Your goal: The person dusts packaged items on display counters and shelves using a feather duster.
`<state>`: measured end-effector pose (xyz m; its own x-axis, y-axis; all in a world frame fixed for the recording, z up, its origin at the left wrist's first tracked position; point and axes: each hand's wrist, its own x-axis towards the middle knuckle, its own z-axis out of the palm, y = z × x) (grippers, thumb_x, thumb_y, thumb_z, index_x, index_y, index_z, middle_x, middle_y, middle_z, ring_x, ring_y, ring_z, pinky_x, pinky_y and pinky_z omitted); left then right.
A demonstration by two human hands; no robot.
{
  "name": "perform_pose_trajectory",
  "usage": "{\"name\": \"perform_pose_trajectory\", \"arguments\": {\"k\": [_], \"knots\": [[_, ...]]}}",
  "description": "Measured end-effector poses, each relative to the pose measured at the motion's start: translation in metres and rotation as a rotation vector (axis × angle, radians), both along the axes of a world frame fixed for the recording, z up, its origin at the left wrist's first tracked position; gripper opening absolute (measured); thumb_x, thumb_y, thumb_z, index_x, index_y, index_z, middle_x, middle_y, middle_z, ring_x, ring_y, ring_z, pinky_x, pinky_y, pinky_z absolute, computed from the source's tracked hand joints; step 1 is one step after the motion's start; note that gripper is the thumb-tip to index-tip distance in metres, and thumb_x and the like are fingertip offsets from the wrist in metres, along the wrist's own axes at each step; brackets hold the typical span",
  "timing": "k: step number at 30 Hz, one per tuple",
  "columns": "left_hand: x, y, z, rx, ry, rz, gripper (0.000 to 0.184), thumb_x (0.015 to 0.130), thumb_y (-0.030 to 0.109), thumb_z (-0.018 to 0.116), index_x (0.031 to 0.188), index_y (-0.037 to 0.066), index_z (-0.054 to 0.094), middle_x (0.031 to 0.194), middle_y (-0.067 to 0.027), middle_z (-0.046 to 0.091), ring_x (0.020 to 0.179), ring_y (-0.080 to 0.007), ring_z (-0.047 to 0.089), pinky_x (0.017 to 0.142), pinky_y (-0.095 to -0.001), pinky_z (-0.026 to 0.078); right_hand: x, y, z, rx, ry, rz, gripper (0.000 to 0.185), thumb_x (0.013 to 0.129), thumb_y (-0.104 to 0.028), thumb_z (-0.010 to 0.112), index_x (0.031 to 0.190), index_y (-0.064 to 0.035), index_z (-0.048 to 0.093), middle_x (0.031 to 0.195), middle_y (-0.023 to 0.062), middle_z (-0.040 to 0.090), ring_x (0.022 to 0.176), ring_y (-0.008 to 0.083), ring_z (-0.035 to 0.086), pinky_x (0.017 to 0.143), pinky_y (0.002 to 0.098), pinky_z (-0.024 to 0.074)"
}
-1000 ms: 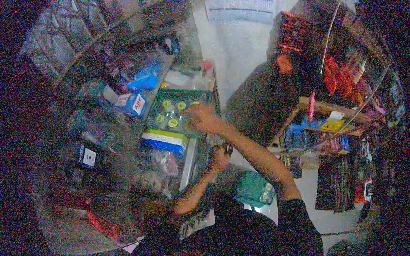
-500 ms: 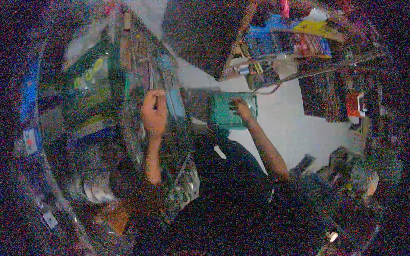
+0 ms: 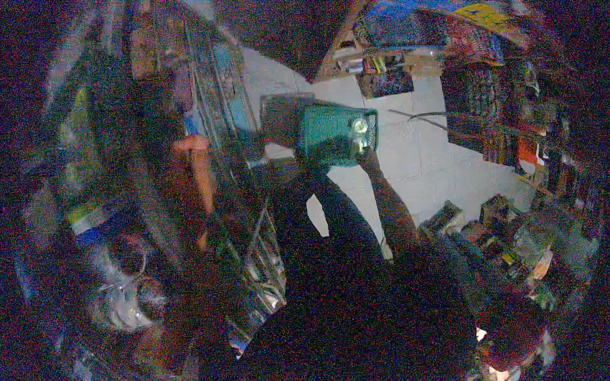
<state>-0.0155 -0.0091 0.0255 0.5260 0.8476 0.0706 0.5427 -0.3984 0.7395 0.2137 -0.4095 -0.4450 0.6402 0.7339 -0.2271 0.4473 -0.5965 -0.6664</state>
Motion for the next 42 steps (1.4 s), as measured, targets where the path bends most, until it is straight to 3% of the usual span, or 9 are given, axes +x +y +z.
{"name": "perform_pose_trajectory", "arguments": {"k": [1, 7, 10, 12, 16, 22, 27, 37, 42], "knots": [[0.0, 0.001, -0.002, -0.062, -0.012, 0.004, 0.015, 0.091, 0.02, 0.064, 0.091, 0.005, 0.065, 0.065, -0.0036, 0.059, 0.054, -0.0088, 0.049, 0.051, -0.0259, 0.039, -0.001, 0.013, 0.003, -0.332, -0.027, -0.19, 0.041, 0.079, -0.031, 0.07, 0.103, 0.001, 0.06, 0.089, 0.025, 0.066, 0.083, 0.0419, 0.064, 0.072, 0.0498, 0.0521], [-0.004, 0.005, -0.014, 0.016, -0.024, -0.057, 0.015, 0.088, 0.02, 0.067, 0.087, 0.005, 0.066, 0.063, -0.0049, 0.059, 0.05, -0.012, 0.048, 0.05, -0.0271, 0.039, 0.0, 0.035, -0.019, -0.629, -0.166, -0.021, 0.072, 0.078, -0.052, 0.068, 0.116, 0.0046, 0.043, 0.093, 0.0241, 0.066, 0.083, 0.0418, 0.066, 0.072, 0.051, 0.0534], [-0.005, 0.003, -0.014, 0.028, -0.002, -0.065, 0.016, 0.088, 0.02, 0.067, 0.087, 0.005, 0.067, 0.063, -0.005, 0.059, 0.05, -0.0125, 0.048, 0.05, -0.0276, 0.039, 0.007, 0.002, -0.094, -0.561, -1.114, 0.537, 0.078, 0.075, -0.058, 0.068, 0.121, 0.0005, 0.044, 0.106, 0.0151, 0.067, 0.091, 0.0375, 0.067, 0.079, 0.0484, 0.0548], [-0.006, 0.003, -0.013, 0.026, 0.004, -0.075, 0.016, 0.088, 0.021, 0.067, 0.087, 0.004, 0.067, 0.063, -0.0051, 0.059, 0.05, -0.0128, 0.048, 0.051, -0.0279, 0.039, 0.003, 0.016, -0.082, -0.739, -0.557, 0.1, 0.078, 0.074, -0.06, 0.068, 0.125, -0.0044, 0.046, 0.11, 0.0138, 0.067, 0.097, 0.0352, 0.067, 0.082, 0.0472, 0.0542], [-0.007, 0.003, -0.008, 0.019, 0.023, -0.08, 0.017, 0.088, 0.021, 0.067, 0.087, 0.004, 0.067, 0.062, -0.0052, 0.058, 0.05, -0.0134, 0.049, 0.051, -0.0284, 0.04, 0.004, 0.107, 0.066, -0.88, 0.024, -0.179, 0.075, 0.074, -0.063, 0.065, 0.129, -0.0148, 0.051, 0.115, 0.0107, 0.066, 0.105, 0.0304, 0.065, 0.088, 0.0444, 0.052], [-0.002, 0.002, -0.004, 0.023, 0.039, -0.097, 0.018, 0.088, 0.022, 0.066, 0.087, 0.004, 0.067, 0.061, -0.0054, 0.058, 0.05, -0.0143, 0.049, 0.052, -0.0293, 0.04, 0.015, 0.028, -0.067, -0.72, -0.182, -0.07, 0.069, 0.075, -0.069, 0.061, 0.118, -0.0158, 0.064, 0.115, 0.0112, 0.067, 0.108, 0.0299, 0.063, 0.088, 0.0438, 0.0505], [-0.003, 0.001, -0.004, 0.036, 0.048, -0.133, 0.019, 0.088, 0.022, 0.066, 0.087, 0.004, 0.067, 0.061, -0.0055, 0.057, 0.05, -0.0151, 0.05, 0.053, -0.03, 0.041, 0.009, 0.112, 0.07, -0.881, 0.187, -0.236, 0.072, 0.074, -0.072, 0.058, 0.12, -0.0169, 0.062, 0.119, 0.0086, 0.065, 0.111, 0.0297, 0.062, 0.091, 0.0438, 0.0492], [-0.006, 0.0, 0.009, 0.092, 0.131, -0.287, 0.02, 0.088, 0.023, 0.065, 0.087, 0.003, 0.067, 0.06, -0.0058, 0.057, 0.05, -0.0166, 0.051, 0.054, -0.0315, 0.042, 0.005, 0.041, -0.018, -0.789, -0.035, -0.353, 0.072, 0.077, -0.066, 0.058, 0.121, -0.0082, 0.057, 0.115, 0.0129, 0.066, 0.109, 0.0324, 0.062, 0.089, 0.0448, 0.0499], [0.064, -0.017, 0.024, -0.143, 0.027, 0.187, 0.023, 0.091, 0.026, 0.063, 0.085, 0.004, 0.066, 0.059, -0.0075, 0.056, 0.051, -0.0193, 0.053, 0.053, -0.0337, 0.042, 0.038, 0.055, 0.06, -0.686, 0.052, -0.186, 0.057, 0.084, -0.056, 0.056, 0.112, -0.0067, 0.059, 0.099, 0.0175, 0.066, 0.091, 0.0362, 0.064, 0.075, 0.0482, 0.0509]]}}
